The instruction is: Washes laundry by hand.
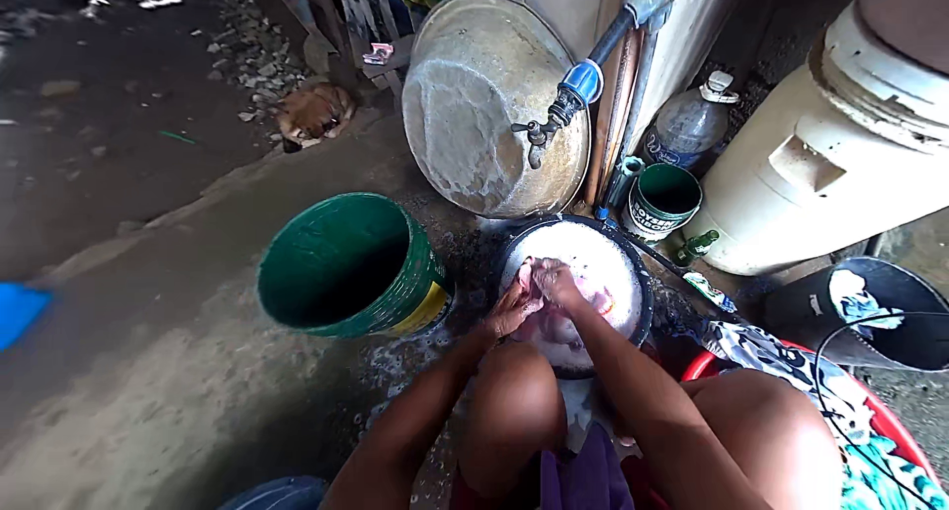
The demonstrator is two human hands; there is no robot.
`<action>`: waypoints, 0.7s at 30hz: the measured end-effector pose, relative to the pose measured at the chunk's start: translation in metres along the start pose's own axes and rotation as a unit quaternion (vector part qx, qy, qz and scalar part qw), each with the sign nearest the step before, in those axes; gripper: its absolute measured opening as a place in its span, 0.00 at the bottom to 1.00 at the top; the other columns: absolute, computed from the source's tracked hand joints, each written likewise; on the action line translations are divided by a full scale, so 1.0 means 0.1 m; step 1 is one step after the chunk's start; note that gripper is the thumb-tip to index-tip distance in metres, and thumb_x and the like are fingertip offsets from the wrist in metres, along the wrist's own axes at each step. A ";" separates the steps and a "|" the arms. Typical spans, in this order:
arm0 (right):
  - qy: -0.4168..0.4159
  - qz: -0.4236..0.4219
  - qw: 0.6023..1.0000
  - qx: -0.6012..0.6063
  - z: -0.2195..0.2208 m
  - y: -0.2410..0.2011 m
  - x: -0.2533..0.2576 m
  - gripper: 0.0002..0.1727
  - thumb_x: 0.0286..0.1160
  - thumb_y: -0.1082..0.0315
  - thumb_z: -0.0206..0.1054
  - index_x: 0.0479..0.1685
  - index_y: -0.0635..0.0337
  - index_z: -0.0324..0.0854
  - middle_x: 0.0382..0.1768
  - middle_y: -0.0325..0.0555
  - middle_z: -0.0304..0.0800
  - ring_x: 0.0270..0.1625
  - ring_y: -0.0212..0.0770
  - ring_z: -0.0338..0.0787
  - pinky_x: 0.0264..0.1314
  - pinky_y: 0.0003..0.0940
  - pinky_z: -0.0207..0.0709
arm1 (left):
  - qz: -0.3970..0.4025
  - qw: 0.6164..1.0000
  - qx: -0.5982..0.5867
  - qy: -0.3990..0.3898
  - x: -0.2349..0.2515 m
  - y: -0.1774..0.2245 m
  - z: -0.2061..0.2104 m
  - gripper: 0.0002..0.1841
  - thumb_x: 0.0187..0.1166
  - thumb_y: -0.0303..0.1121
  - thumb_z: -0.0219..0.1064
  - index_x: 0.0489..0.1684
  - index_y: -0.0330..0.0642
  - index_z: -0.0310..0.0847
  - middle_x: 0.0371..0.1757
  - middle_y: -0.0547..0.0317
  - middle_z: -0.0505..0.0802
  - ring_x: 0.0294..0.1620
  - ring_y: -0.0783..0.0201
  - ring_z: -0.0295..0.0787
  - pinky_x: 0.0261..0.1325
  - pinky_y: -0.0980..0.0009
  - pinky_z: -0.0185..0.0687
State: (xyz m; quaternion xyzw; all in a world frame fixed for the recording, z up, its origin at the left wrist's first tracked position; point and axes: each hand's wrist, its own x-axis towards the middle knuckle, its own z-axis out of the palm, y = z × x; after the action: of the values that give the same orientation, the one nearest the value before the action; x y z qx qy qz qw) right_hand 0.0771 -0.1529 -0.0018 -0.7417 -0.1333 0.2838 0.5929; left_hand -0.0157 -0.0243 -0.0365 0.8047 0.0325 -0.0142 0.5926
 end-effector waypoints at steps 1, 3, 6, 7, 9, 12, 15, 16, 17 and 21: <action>0.000 -0.015 1.000 -0.001 -0.01 -0.29 -0.03 0.16 0.81 0.73 0.63 0.61 0.75 0.82 0.57 0.64 0.89 0.61 0.47 0.87 0.70 0.44 0.79 | 0.011 1.000 -0.008 0.023 -0.02 0.03 0.02 0.52 0.68 0.40 0.73 0.88 0.19 0.42 0.86 0.27 0.65 0.88 0.53 0.61 0.90 0.64 0.54; 0.006 -0.053 0.998 -0.016 -0.01 -0.86 -0.19 0.14 0.80 0.75 0.65 0.60 0.73 0.83 0.54 0.62 0.89 0.56 0.46 0.88 0.66 0.45 0.81 | 0.010 0.996 -0.015 0.093 0.00 0.19 0.10 0.62 0.57 0.40 0.82 0.89 0.20 0.38 0.85 0.27 0.66 0.87 0.52 0.64 0.89 0.64 0.58; 0.023 -0.141 0.989 -0.028 -0.07 -1.58 -0.48 0.09 0.80 0.74 0.65 0.53 0.66 0.83 0.39 0.53 0.87 0.39 0.41 0.85 0.45 0.42 0.81 | -0.021 0.976 -0.022 0.217 0.16 0.49 0.26 0.60 0.55 0.36 0.87 0.87 0.23 0.46 0.79 0.32 0.76 0.80 0.55 0.75 0.84 0.64 0.67; 0.034 -0.187 0.982 -0.015 -0.11 -1.78 -0.56 0.07 0.79 0.75 0.64 0.50 0.66 0.84 0.35 0.50 0.86 0.35 0.39 0.84 0.40 0.40 0.80 | -0.019 0.968 -0.025 0.247 0.25 0.51 0.30 0.55 0.55 0.36 0.87 0.84 0.22 0.53 0.74 0.35 0.81 0.76 0.57 0.78 0.82 0.66 0.71; 0.044 -0.247 0.967 0.032 -0.27 -2.18 -0.69 0.06 0.78 0.78 0.62 0.46 0.66 0.83 0.34 0.44 0.83 0.35 0.32 0.82 0.40 0.33 0.80 | -0.014 0.965 -0.021 0.261 0.41 0.50 0.36 0.44 0.60 0.35 0.85 0.75 0.21 0.65 0.66 0.36 0.87 0.69 0.57 0.84 0.77 0.63 0.75; 0.083 -0.299 0.940 0.138 -0.62 -2.51 -0.91 0.05 0.80 0.77 0.58 0.41 0.60 0.78 0.30 0.35 0.81 0.32 0.26 0.82 0.37 0.27 0.80 | -0.050 0.986 -0.039 0.154 0.48 0.67 0.38 0.25 0.78 0.33 0.72 0.70 0.26 0.75 0.63 0.40 0.88 0.66 0.57 0.84 0.74 0.60 0.77; 0.149 -0.281 0.925 0.207 -1.05 -2.42 -1.13 0.06 0.86 0.73 0.55 0.48 0.57 0.78 0.31 0.33 0.83 0.32 0.27 0.85 0.36 0.26 0.83 | -0.143 0.983 -0.097 0.060 0.45 1.03 0.35 0.19 0.90 0.31 0.54 0.75 0.31 0.70 0.64 0.42 0.84 0.60 0.57 0.81 0.64 0.59 0.79; 0.162 -0.265 0.927 0.211 -1.20 -2.31 -1.17 0.06 0.87 0.72 0.55 0.50 0.56 0.77 0.32 0.33 0.84 0.32 0.26 0.85 0.36 0.27 0.84 | -0.154 0.982 -0.101 0.052 0.46 1.15 0.32 0.20 0.90 0.30 0.55 0.77 0.32 0.68 0.65 0.41 0.84 0.61 0.56 0.81 0.64 0.57 0.79; 0.168 -0.243 0.935 0.195 -1.34 -2.15 -1.17 0.07 0.88 0.71 0.55 0.52 0.56 0.78 0.31 0.33 0.83 0.31 0.26 0.84 0.35 0.27 0.83 | -0.153 0.982 -0.097 0.048 0.49 1.24 0.28 0.22 0.87 0.28 0.58 0.79 0.34 0.67 0.65 0.42 0.84 0.61 0.56 0.82 0.64 0.57 0.80; 0.081 -0.099 0.987 -0.100 -1.62 -1.31 -0.93 0.15 0.80 0.75 0.64 0.63 0.69 0.77 0.43 0.55 0.86 0.41 0.44 0.86 0.48 0.44 0.83 | -0.076 0.993 -0.091 0.013 0.64 1.62 0.18 0.32 0.65 0.13 0.68 0.74 0.31 0.69 0.63 0.42 0.86 0.60 0.57 0.86 0.62 0.59 0.84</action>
State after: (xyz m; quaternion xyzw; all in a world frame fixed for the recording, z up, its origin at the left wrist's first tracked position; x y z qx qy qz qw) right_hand 0.1146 -0.2985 0.1699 -0.8013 -0.1853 0.1482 0.5493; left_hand 0.0599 -0.0871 0.1083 0.7426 0.1022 -0.0454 0.6603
